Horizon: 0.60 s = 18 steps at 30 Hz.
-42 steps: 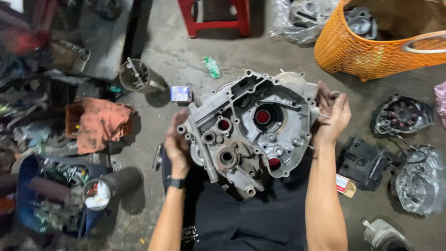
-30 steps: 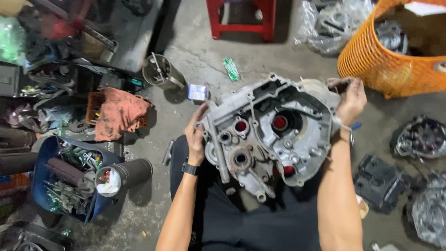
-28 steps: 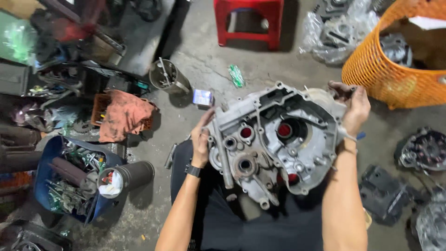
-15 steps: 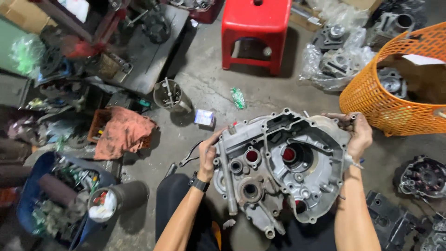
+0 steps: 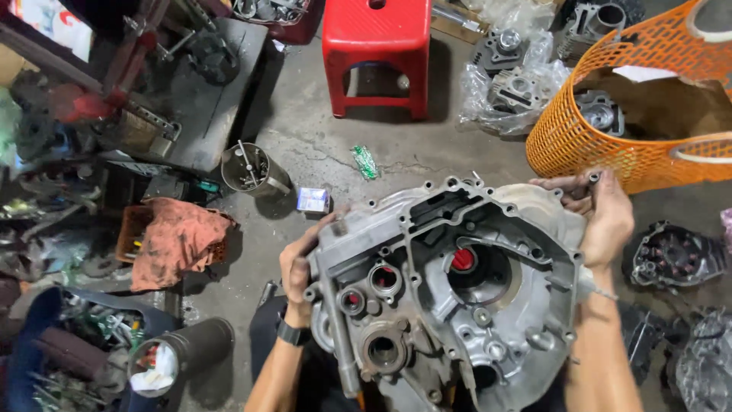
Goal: The person sits on the workshop floor holding a motorcycle engine crankcase. They align the two case halves, press them together, rotate and flip the heavy casing repeatedly to check the mating surfaces and bearing bores, and reposition it on their lap while fitting the halves.
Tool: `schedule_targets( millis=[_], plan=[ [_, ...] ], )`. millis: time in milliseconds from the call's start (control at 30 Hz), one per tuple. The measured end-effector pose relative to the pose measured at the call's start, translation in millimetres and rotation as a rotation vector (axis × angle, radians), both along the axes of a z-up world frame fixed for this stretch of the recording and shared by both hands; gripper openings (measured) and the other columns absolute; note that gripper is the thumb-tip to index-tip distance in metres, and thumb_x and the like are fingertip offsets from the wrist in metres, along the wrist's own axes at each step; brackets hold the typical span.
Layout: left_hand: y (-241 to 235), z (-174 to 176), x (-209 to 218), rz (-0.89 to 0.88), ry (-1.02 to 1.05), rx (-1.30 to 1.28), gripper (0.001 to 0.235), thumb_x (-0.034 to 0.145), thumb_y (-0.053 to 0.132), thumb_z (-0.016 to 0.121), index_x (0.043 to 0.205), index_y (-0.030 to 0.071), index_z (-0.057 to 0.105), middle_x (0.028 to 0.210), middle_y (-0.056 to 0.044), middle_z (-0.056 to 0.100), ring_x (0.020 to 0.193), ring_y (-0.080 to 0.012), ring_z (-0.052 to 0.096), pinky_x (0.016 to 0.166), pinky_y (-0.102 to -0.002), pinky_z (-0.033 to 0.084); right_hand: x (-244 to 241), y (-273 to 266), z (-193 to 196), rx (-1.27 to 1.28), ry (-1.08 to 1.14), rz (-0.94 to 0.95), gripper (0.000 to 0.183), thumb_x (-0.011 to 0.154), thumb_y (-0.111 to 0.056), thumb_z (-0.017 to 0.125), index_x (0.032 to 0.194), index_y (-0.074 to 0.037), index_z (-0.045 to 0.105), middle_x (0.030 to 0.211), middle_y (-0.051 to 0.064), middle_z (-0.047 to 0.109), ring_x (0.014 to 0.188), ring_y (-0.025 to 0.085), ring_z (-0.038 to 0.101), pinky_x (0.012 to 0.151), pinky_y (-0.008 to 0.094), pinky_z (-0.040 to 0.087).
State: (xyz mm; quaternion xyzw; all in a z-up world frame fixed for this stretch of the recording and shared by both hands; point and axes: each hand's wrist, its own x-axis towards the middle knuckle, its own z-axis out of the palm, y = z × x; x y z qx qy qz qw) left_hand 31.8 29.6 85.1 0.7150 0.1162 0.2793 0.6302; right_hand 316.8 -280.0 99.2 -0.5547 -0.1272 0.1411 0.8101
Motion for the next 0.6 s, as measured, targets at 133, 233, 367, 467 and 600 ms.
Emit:
schedule_targets(
  millis=[133, 233, 367, 467, 600],
  plan=[
    [-39.8, 9.5, -27.0, 0.072, -0.018, -0.478, 0.087, 0.094, 0.067, 0.052, 0.136, -0.01, 0.061, 0.125, -0.02, 0.07, 0.113, -0.0274, 0.067, 0.101, -0.039, 0.051, 3.2, 7.2, 33.0, -0.223, 0.007, -0.082, 0.035, 0.12, -0.027, 0.037, 0.102, -0.002, 0.052, 0.097, 0.023, 0.063, 0.094, 0.036, 0.073, 0.07, 0.035, 0.046],
    [-75.2, 12.2, -45.7, 0.32, 0.149, -0.905, 0.079, 0.093, 0.066, 0.05, 0.125, -0.006, 0.064, 0.113, -0.014, 0.073, 0.102, -0.0241, 0.067, 0.092, -0.037, 0.053, 16.9, 19.3, 35.6, -0.332, 0.222, -0.01, 0.031, 0.112, -0.024, 0.04, 0.095, -0.003, 0.056, 0.09, 0.021, 0.071, 0.084, 0.028, 0.072, 0.074, 0.035, 0.056],
    [-103.2, -12.6, -57.1, 0.381, 0.348, -1.188, 0.055, 0.101, 0.058, 0.047, 0.123, 0.009, 0.058, 0.111, -0.016, 0.047, 0.101, -0.0361, 0.04, 0.086, -0.05, 0.031, 62.1, 10.2, -39.7, -1.054, -0.415, -0.007, 0.033, 0.106, -0.016, 0.051, 0.089, 0.003, 0.071, 0.087, 0.024, 0.069, 0.079, 0.035, 0.069, 0.071, 0.043, 0.051],
    [-123.2, -41.5, -59.3, 0.184, 0.158, -1.241, 0.043, 0.098, 0.046, 0.044, 0.129, 0.019, 0.056, 0.123, -0.01, 0.063, 0.114, -0.029, 0.06, 0.096, -0.044, 0.051, 80.4, 11.6, -64.5, -1.534, -1.002, 0.154, 0.028, 0.094, -0.015, 0.057, 0.081, 0.0, 0.076, 0.083, 0.025, 0.071, 0.077, 0.04, 0.07, 0.067, 0.05, 0.054],
    [-135.8, -109.3, -85.3, -0.079, 0.197, -1.647, 0.053, 0.093, 0.045, 0.037, 0.127, 0.012, 0.059, 0.125, -0.013, 0.065, 0.115, -0.0325, 0.061, 0.098, -0.047, 0.05, 65.1, 37.4, -65.8, -1.403, -0.782, 0.136, 0.026, 0.082, -0.018, 0.061, 0.069, 0.0, 0.074, 0.079, 0.027, 0.07, 0.079, 0.048, 0.07, 0.074, 0.057, 0.056]
  ],
)
